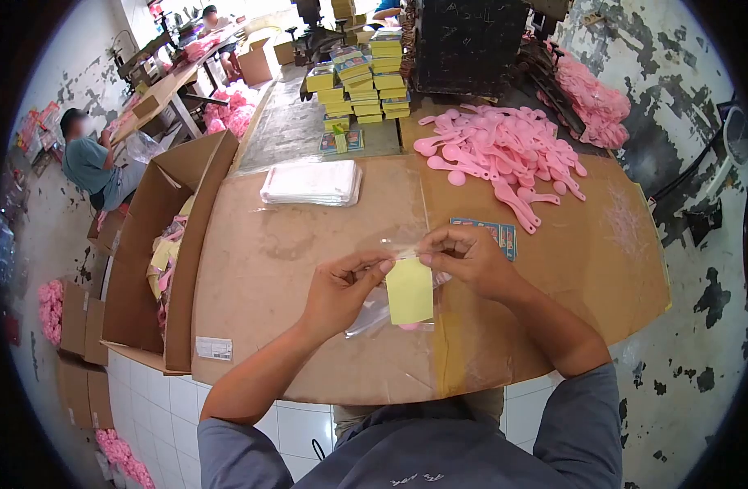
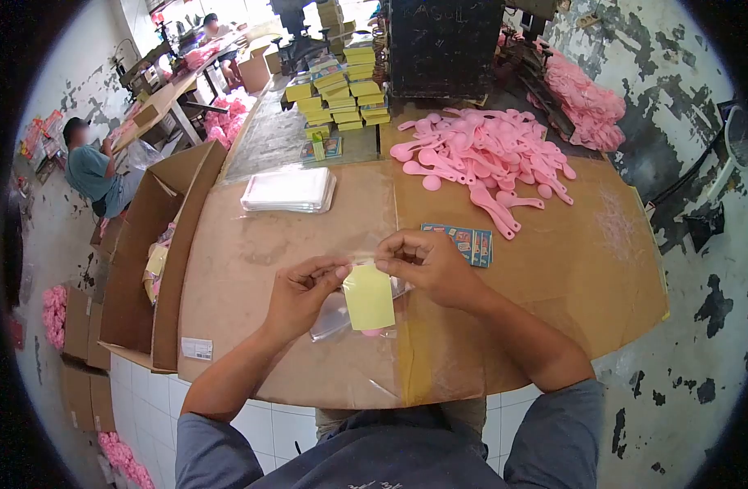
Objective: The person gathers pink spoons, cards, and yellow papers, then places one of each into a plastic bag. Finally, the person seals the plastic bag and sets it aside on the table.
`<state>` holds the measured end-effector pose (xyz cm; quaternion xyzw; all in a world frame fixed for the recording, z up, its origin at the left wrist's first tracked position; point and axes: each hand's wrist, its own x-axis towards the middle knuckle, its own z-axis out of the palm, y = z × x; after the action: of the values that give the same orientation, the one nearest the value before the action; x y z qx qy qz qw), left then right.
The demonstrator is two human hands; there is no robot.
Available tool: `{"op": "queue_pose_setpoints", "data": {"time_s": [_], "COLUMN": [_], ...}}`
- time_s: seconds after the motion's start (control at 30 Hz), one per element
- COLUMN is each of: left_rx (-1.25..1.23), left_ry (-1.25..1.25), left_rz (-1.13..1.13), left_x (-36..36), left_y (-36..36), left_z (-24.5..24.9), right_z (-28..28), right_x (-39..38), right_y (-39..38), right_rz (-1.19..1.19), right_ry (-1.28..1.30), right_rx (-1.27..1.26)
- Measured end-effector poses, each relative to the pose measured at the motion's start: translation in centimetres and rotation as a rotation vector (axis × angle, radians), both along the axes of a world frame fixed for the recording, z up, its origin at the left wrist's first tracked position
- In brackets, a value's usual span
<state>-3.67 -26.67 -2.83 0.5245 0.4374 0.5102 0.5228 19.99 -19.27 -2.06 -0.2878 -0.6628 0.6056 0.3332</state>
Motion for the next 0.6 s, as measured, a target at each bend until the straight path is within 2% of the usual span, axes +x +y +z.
{"op": "queue_pose_setpoints", "data": {"time_s": [0.1, 0.33, 0.43, 0.6], "left_rx": [0.032, 0.092, -0.036, -0.057], "left_ry": [0.016, 0.086, -0.132, 0.002], "left_rz": [-0.032, -0.07, -0.109, -0.083], "left_x": [-0.5, -1.0, -1.4, -1.0], "left_y": [0.3, 0.4, 0.5, 0.8], "left_z": [-0.5, -0.4, -0.4, -0.8], "right_z": [-0.2, 0.4, 0.3, -0.3], "right_x": [0.2, 1.4, 1.5, 1.0], "right_y": [0.3, 1.0, 1.1, 0.8], "right_rz": [0.021, 0.063, 0.076, 0.055], "right_ry": [0.05, -0.046, -0.021, 0.013], "right_rx": [0.043, 0.14, 0.098, 0.074]}}
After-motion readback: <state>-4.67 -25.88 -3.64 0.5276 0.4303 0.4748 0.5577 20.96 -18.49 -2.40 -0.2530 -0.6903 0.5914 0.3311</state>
